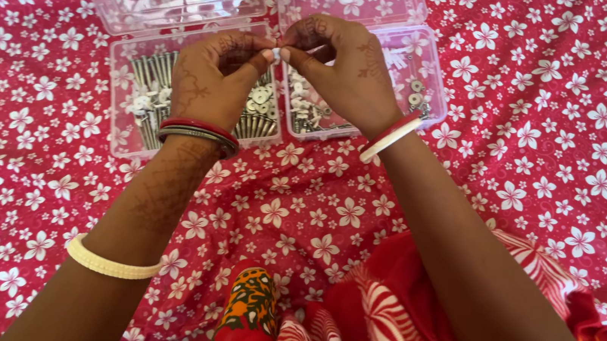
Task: The person assembles fasteners by attaching plastic clips onto metal nails by hand and placing the assembled pieces into a plastic storage container.
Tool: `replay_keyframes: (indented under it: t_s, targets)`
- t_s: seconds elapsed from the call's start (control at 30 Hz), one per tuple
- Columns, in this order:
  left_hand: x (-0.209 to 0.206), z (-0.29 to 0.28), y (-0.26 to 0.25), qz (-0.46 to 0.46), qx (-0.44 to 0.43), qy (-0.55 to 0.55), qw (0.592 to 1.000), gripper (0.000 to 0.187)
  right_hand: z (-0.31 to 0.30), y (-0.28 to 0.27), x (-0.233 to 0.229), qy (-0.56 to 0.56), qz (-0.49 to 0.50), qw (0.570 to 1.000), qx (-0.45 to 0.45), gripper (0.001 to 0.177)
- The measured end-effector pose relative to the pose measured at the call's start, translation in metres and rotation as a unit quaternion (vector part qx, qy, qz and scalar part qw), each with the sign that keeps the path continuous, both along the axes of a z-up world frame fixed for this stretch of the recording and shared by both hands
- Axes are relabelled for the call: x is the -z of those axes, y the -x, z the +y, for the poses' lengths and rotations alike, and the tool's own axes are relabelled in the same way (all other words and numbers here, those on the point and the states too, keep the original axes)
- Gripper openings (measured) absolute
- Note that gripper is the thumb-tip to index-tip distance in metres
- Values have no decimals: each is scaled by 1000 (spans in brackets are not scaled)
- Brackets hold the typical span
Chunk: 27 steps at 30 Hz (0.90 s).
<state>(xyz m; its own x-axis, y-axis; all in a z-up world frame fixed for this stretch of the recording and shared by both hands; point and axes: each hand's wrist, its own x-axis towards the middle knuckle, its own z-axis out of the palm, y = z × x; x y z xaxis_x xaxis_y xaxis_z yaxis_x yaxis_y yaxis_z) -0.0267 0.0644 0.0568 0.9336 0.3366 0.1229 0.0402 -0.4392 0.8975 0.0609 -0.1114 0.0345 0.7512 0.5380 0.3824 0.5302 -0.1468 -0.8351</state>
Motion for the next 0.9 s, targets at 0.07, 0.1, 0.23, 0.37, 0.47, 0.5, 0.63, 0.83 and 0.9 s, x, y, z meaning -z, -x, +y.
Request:
replay_keyframes:
  t_s: [0.07, 0.1, 0.23, 0.37, 0.47, 0.5, 0.63, 0.83, 0.9]
  targets:
    - [-5, 12, 8, 14, -17, -10, 1000, 16, 16, 5, -3, 10, 33, 999, -4, 18]
    - [-7, 18, 12, 30, -33, -20, 999, 16, 26, 6, -4, 9, 32, 999, -6, 18]
    - [-8, 48, 30, 8, -64, -42, 997, 15, 70, 14, -5, 25, 133, 990, -38, 17]
    - [2, 86, 51, 9, -105, -149, 983, 17, 113, 24, 7, 7, 206, 973, -105, 19]
    - [17, 111, 64, 32, -122, -196, 973, 15, 137, 29, 22, 27, 129, 982, -131, 24]
    - [22, 119, 67, 43, -128, -216, 967, 12, 146, 29, 28, 29, 129, 982, -133, 24]
    - [45, 142, 75, 66, -147, -259, 952, 10, 180, 34, 53, 58, 224, 957, -174, 30]
    - [69, 161, 74, 49, -145, -333, 930, 12, 209, 39, 88, 94, 267, 939, -194, 39]
    - [73, 162, 72, 49, -132, -337, 931, 12, 214, 37, 100, 121, 263, 938, -188, 40]
